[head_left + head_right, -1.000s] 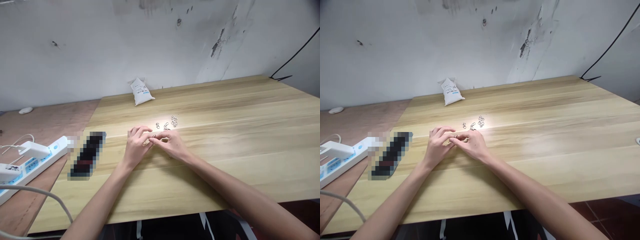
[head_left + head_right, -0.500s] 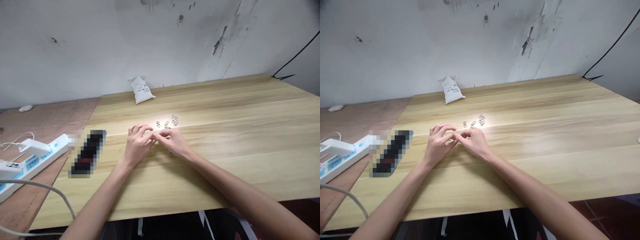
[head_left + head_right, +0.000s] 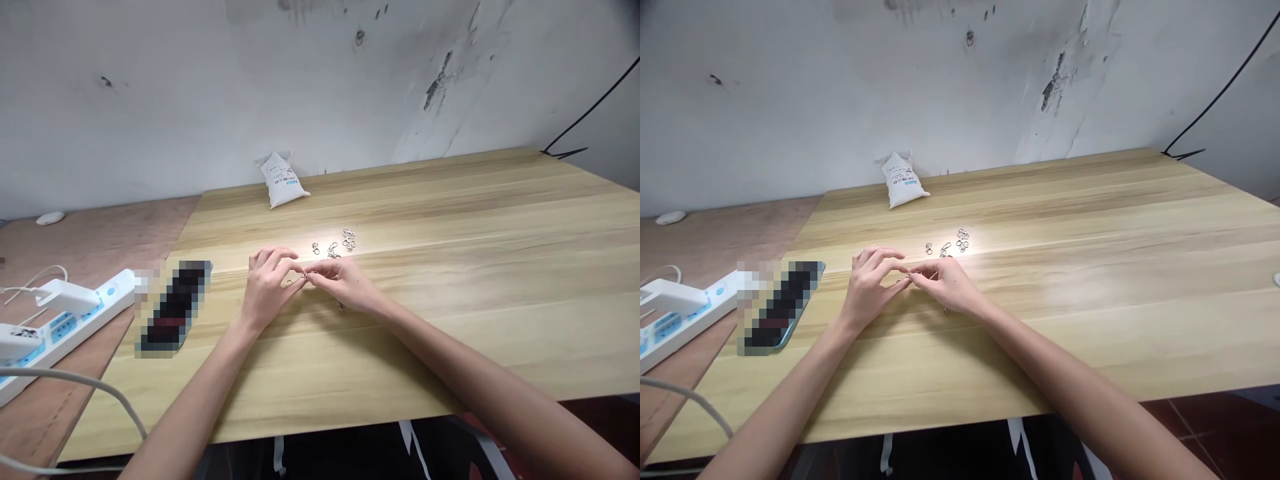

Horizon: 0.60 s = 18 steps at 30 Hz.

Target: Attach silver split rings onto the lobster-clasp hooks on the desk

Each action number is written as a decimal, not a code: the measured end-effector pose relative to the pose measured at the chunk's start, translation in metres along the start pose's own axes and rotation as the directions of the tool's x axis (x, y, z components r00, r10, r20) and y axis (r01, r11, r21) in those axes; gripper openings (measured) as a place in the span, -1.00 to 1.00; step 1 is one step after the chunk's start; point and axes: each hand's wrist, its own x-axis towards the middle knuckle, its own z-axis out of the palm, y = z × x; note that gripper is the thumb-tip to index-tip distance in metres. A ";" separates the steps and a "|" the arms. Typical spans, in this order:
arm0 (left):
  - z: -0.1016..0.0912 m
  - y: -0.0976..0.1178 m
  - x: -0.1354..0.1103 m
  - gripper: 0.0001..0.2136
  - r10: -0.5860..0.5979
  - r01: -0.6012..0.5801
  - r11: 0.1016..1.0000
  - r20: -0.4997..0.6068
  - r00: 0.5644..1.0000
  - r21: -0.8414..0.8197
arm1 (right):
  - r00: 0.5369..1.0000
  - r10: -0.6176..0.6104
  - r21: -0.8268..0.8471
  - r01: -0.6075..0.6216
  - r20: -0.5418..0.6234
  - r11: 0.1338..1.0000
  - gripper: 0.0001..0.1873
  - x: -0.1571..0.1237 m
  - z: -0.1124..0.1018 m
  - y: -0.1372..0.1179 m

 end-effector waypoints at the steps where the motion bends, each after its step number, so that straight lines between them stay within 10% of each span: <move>1: 0.000 0.000 0.000 -0.90 0.002 -0.002 1.000 -0.003 1.000 0.000 | 1.000 -0.008 0.019 0.008 0.003 1.000 -0.70 0.001 0.000 0.001; 18: -0.002 -0.002 0.001 -0.92 -0.032 0.042 0.990 0.075 0.997 -0.131 | 0.997 0.072 0.097 -0.073 0.011 0.993 -0.77 0.004 -0.006 0.009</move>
